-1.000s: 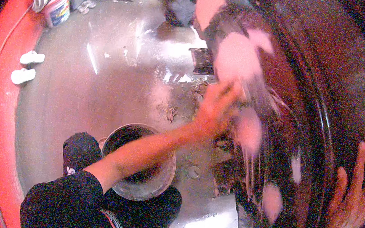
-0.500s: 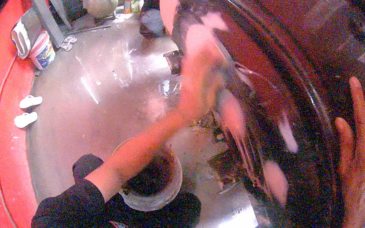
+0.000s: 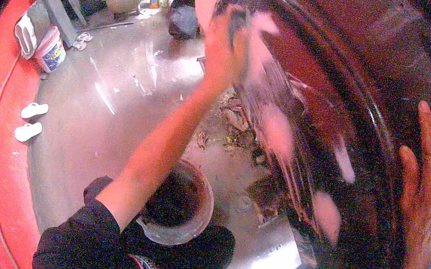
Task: The person sands a detached maroon car fender with a sanding block, repeatedly dipping the block into a bucket of water. The person works on the curved surface, smoothing the paint or primer.
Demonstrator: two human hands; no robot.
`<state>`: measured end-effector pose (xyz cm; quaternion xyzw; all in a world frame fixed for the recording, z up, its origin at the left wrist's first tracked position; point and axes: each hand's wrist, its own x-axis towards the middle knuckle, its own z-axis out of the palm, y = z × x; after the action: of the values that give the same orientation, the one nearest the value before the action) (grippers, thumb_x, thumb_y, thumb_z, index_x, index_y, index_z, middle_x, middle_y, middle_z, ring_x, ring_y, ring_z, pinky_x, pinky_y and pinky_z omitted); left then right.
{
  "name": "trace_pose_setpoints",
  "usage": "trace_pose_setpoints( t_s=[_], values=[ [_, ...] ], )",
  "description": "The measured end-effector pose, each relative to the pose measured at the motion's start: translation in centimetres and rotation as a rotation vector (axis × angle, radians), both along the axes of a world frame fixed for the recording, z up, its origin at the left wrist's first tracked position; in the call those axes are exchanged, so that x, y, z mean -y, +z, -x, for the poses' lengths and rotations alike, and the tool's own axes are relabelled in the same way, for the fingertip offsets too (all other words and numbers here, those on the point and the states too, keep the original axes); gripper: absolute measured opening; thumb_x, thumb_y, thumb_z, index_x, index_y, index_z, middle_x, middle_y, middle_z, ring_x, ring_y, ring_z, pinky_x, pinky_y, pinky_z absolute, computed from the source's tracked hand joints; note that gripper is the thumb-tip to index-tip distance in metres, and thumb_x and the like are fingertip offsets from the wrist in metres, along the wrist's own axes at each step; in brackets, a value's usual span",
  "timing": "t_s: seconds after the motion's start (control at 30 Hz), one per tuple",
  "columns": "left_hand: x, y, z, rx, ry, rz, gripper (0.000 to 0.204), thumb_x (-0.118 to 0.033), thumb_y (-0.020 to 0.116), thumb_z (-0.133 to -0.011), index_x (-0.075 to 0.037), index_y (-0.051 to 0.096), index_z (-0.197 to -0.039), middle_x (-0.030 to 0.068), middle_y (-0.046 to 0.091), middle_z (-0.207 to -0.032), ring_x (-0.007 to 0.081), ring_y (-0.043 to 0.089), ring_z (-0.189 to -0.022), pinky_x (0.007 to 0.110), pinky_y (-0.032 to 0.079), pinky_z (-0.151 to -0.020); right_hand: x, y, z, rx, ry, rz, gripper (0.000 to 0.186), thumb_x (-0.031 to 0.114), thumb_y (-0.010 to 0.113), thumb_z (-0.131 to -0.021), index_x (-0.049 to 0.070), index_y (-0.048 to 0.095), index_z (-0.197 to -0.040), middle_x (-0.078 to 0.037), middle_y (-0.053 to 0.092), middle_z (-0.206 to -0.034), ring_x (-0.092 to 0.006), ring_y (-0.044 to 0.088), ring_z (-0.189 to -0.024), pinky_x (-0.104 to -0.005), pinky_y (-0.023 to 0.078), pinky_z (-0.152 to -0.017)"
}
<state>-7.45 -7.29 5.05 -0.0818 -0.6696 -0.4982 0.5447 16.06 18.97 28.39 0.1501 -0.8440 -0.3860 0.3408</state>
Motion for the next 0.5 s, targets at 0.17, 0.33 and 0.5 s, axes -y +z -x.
trace_pose_setpoints(
  t_s=[0.17, 0.33, 0.5],
  values=[
    [-2.7, -1.3, -2.0, -0.045, 0.044, -0.081, 0.05, -0.013, 0.058, -0.094, 0.002, 0.047, -0.141, 0.0275, 0.052, -0.132, 0.0438, 0.047, -0.125, 0.053, 0.035, -0.107, -0.2, 0.3, 0.1, -0.013, -0.012, -0.038, 0.048, 0.021, 0.054, -0.101, 0.023, 0.047, -0.148, -0.009, 0.037, -0.157, -0.0351, 0.037, -0.143, -0.044, 0.039, -0.112],
    [-8.8, -7.8, -10.4, -0.207, -0.221, 0.121, 0.053, -0.005, 0.064, -0.084, -0.004, 0.056, -0.136, 0.0265, 0.053, -0.135, 0.0443, 0.047, -0.128, 0.051, 0.037, -0.11, -0.7, 0.2, 0.1, -0.006, -0.054, 0.046, 0.048, 0.025, 0.053, -0.101, 0.027, 0.046, -0.149, -0.007, 0.038, -0.157, -0.036, 0.046, -0.137, -0.0442, 0.05, -0.1],
    [0.5, -2.6, 0.6, -0.138, -0.098, -0.128, 0.054, -0.008, 0.063, -0.086, -0.006, 0.053, -0.14, 0.0217, 0.053, -0.139, 0.0391, 0.046, -0.131, 0.047, 0.032, -0.113, -0.4, 0.1, 0.3, 0.066, -0.032, 0.058, 0.049, 0.026, 0.05, -0.103, 0.028, 0.042, -0.151, -0.014, 0.055, -0.142, -0.0419, 0.062, -0.112, -0.0478, 0.054, -0.087]
  ],
)
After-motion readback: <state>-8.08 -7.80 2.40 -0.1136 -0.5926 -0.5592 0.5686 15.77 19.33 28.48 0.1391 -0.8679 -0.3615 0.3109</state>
